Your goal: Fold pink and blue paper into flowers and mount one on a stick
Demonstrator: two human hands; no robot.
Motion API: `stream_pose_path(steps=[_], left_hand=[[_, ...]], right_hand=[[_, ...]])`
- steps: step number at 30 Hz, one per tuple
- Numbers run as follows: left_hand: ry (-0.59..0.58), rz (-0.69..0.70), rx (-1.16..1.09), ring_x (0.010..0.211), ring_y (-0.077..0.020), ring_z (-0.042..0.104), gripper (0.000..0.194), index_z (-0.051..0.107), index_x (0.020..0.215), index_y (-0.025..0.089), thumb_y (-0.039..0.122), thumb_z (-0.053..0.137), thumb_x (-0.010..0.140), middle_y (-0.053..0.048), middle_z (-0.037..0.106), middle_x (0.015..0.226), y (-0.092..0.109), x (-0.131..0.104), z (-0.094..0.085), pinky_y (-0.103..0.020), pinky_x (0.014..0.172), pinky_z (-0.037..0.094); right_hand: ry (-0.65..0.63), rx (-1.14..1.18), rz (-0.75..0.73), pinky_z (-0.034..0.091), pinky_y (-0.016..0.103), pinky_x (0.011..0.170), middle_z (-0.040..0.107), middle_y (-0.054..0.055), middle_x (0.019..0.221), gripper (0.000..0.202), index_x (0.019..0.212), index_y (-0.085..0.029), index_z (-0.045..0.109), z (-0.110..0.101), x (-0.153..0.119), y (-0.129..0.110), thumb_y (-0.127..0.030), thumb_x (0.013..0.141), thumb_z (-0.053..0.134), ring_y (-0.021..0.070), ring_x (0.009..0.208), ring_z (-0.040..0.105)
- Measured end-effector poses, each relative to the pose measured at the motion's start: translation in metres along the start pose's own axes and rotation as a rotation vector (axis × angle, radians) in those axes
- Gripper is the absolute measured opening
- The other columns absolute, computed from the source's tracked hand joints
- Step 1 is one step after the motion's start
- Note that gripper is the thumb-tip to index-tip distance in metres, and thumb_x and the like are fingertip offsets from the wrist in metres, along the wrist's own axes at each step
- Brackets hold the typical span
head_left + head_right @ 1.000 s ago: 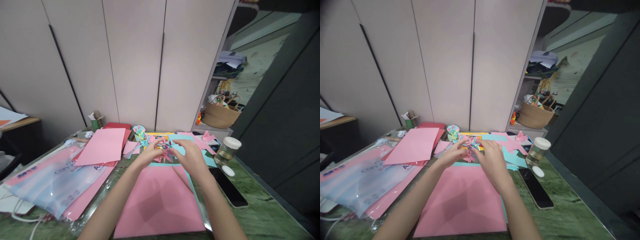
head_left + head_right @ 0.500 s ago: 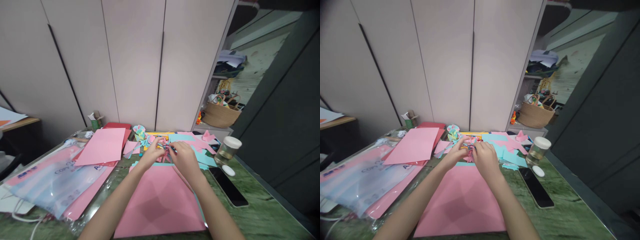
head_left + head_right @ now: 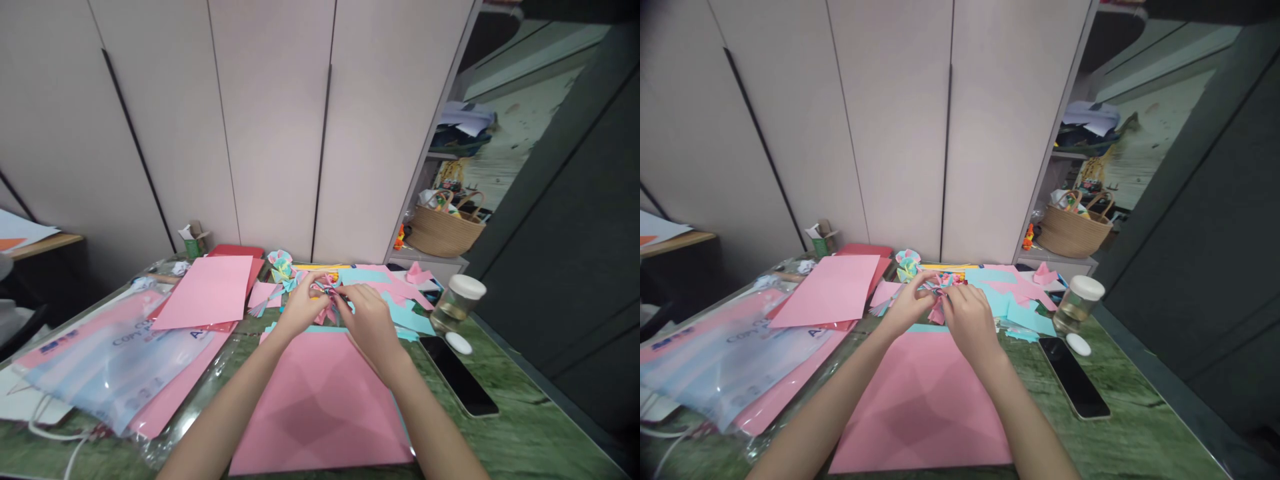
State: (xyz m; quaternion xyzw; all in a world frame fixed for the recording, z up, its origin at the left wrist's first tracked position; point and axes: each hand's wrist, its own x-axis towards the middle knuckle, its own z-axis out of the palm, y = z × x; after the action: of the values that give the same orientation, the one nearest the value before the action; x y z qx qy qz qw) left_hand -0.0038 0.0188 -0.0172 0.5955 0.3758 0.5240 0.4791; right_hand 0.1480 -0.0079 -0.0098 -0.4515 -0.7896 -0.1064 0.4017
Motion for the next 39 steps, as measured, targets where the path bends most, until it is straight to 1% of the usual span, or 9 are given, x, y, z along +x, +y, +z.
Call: stream_pose_path(steps=[4, 6, 9, 13, 18, 23, 31, 36, 39], left_hand=[[-0.033, -0.057, -0.082, 0.072, -0.0105, 0.058, 0.04, 0.056, 0.108, 0.021, 0.017, 0.058, 0.068, -0.005, 0.056, 0.109, 0.006, -0.001, -0.004, -0.024, 0.065, 0.049], [-0.053, -0.09, -0.13, 0.078, -0.0121, 0.06, 0.039, 0.055, 0.109, 0.022, 0.023, 0.06, 0.071, -0.007, 0.051, 0.12, 0.01, -0.001, -0.006, -0.025, 0.067, 0.051], [-0.063, -0.114, -0.181, 0.077, -0.0105, 0.06, 0.044, 0.053, 0.112, 0.022, 0.027, 0.065, 0.069, -0.008, 0.047, 0.125, 0.014, -0.002, -0.007, -0.026, 0.068, 0.052], [-0.037, -0.081, -0.238, 0.075, -0.0102, 0.06, 0.054, 0.049, 0.116, 0.024, 0.024, 0.069, 0.067, -0.008, 0.047, 0.122, 0.013, -0.004, -0.004, -0.025, 0.068, 0.05], [0.025, -0.003, -0.356, 0.088, -0.0132, 0.059, 0.054, 0.051, 0.115, 0.025, 0.019, 0.072, 0.066, -0.005, 0.051, 0.116, 0.012, -0.006, -0.001, -0.023, 0.071, 0.047], [-0.081, -0.161, -0.544, 0.076, -0.0127, 0.058, 0.044, 0.052, 0.116, 0.025, 0.018, 0.064, 0.074, 0.001, 0.056, 0.077, 0.018, -0.003, -0.011, -0.024, 0.07, 0.045], [-0.143, -0.254, -0.569, 0.068, -0.0102, 0.058, 0.043, 0.058, 0.109, 0.02, 0.018, 0.072, 0.069, 0.002, 0.06, 0.067, 0.013, 0.011, -0.023, -0.023, 0.072, 0.044], [-0.163, -0.272, -0.526, 0.058, -0.0083, 0.055, 0.041, 0.058, 0.107, 0.02, 0.018, 0.073, 0.069, 0.004, 0.059, 0.061, 0.013, 0.014, -0.024, -0.02, 0.063, 0.041], [-0.143, -0.316, -0.546, 0.064, -0.0104, 0.059, 0.042, 0.057, 0.108, 0.02, 0.017, 0.072, 0.069, 0.001, 0.063, 0.07, 0.011, 0.015, -0.022, -0.023, 0.068, 0.043]], right_hand=[[0.01, 0.112, 0.071, 0.048, 0.028, 0.073, 0.069, 0.005, 0.094, 0.022, 0.1, -0.02, 0.062, -0.021, 0.006, 0.006, -0.034, 0.089, 0.048, 0.015, 0.081, 0.063], [-0.014, 0.266, 0.193, 0.049, 0.03, 0.077, 0.069, 0.005, 0.098, 0.025, 0.101, -0.023, 0.064, -0.035, 0.009, 0.01, -0.037, 0.089, 0.047, 0.0165, 0.085, 0.064], [-0.162, 0.42, 0.279, 0.05, 0.032, 0.079, 0.069, 0.004, 0.097, 0.029, 0.105, -0.024, 0.062, -0.048, 0.01, 0.013, -0.041, 0.083, 0.054, 0.0178, 0.087, 0.065], [-0.315, 0.484, 0.27, 0.05, 0.032, 0.081, 0.067, 0.002, 0.102, 0.04, 0.116, -0.028, 0.056, -0.041, 0.01, 0.009, -0.038, 0.078, 0.061, 0.0178, 0.094, 0.063], [-0.172, 0.484, 0.282, 0.049, 0.033, 0.084, 0.067, 0.002, 0.101, 0.029, 0.106, -0.026, 0.058, -0.018, 0.012, 0.01, -0.031, 0.078, 0.061, 0.018, 0.094, 0.063], [-0.123, 0.558, 0.299, 0.05, 0.033, 0.082, 0.069, 0.003, 0.095, 0.025, 0.095, -0.024, 0.062, -0.006, 0.015, 0.023, -0.034, 0.073, 0.067, 0.0199, 0.094, 0.064], [-0.119, 0.581, 0.332, 0.052, 0.033, 0.081, 0.069, 0.003, 0.098, 0.022, 0.095, -0.023, 0.064, 0.007, 0.015, 0.034, -0.018, 0.075, 0.055, 0.0183, 0.092, 0.066], [-0.022, 0.509, 0.268, 0.053, 0.031, 0.08, 0.067, 0.002, 0.092, 0.029, 0.096, -0.025, 0.065, 0.013, 0.013, 0.032, -0.01, 0.073, 0.054, 0.0156, 0.085, 0.065], [0.052, 0.501, 0.251, 0.052, 0.028, 0.076, 0.065, 0.001, 0.088, 0.028, 0.096, -0.026, 0.064, 0.018, 0.012, 0.031, -0.01, 0.074, 0.055, 0.0143, 0.082, 0.064]])
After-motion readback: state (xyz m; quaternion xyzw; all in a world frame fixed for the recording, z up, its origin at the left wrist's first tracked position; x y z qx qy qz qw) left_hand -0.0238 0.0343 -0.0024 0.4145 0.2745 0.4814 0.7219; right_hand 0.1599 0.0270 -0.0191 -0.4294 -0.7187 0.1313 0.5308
